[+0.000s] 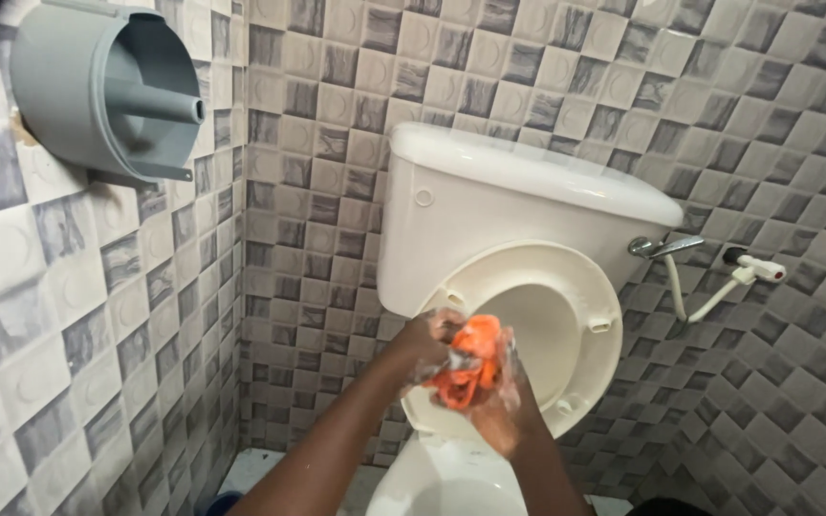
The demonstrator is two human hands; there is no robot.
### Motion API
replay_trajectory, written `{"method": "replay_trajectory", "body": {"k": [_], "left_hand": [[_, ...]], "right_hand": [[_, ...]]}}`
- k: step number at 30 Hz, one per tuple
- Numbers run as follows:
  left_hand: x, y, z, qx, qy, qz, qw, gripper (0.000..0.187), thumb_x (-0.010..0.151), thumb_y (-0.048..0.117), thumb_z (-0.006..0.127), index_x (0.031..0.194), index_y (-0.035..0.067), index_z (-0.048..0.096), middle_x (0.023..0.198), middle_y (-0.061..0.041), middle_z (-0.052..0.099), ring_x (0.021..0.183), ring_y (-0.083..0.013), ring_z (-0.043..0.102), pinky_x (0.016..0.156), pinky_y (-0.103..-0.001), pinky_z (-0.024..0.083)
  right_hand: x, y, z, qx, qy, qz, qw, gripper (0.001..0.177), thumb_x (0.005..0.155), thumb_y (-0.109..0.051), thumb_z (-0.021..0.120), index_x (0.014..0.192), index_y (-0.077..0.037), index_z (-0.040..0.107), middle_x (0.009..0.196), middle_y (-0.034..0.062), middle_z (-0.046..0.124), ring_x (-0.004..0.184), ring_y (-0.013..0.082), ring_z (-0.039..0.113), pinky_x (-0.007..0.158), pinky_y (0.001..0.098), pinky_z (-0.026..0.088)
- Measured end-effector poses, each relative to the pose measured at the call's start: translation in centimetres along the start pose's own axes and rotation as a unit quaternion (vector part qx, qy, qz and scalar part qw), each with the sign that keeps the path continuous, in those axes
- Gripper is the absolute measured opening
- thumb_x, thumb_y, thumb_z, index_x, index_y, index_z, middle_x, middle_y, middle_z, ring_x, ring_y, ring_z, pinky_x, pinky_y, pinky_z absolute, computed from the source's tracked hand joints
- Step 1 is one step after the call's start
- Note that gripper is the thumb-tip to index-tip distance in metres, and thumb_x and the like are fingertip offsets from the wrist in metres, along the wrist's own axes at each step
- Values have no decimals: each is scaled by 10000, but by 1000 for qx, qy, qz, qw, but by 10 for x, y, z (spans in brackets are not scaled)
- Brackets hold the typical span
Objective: The person is cleaning the toilet bowl and lid using soapy water and a cloth.
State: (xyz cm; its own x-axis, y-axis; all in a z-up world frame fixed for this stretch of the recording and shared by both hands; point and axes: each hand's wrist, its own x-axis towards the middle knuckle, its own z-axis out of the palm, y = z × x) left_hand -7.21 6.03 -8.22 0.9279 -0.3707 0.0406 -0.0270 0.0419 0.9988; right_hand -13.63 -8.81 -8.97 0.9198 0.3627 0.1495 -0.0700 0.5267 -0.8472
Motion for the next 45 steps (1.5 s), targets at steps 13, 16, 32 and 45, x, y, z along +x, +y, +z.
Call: {"method": "replay_trajectory", "body": {"k": [13,16,32,45], "left_hand": [[-10,-6,-19,232,116,133,957,770,797,134,774,1485,90,431,1238,-132,549,1132,-296,628,940,-427,544],[23,-45,-34,338,217,140,905,599,796,45,708,1363,12,517,1306,-207,546,1155,-392,601,978,-455,505],[40,15,-35,357,230,235,875,398,761,-13,617,1143,44,714,1127,-201,716,1075,-376,693,946,-445,545],[-2,18,-28,431,123,206,870,460,793,-30,588,1204,110,737,1230,-151,672,1149,-339,647,999,-432,507]], "right_hand": [[105,-35,-86,-417,367,-200,807,569,906,-262,719,1379,-46,487,1102,137,658,950,256,650,783,403,532],[117,-44,-58,-481,397,-363,692,496,851,-213,795,1243,0,577,1113,138,681,992,279,688,854,401,544],[104,58,-66,-875,9,-229,426,281,913,-60,594,1189,-56,647,1183,209,649,1003,380,674,770,510,574],[104,73,-68,-794,128,-146,577,327,947,-37,498,1233,-78,652,1244,134,663,1082,372,670,934,481,536]]}}
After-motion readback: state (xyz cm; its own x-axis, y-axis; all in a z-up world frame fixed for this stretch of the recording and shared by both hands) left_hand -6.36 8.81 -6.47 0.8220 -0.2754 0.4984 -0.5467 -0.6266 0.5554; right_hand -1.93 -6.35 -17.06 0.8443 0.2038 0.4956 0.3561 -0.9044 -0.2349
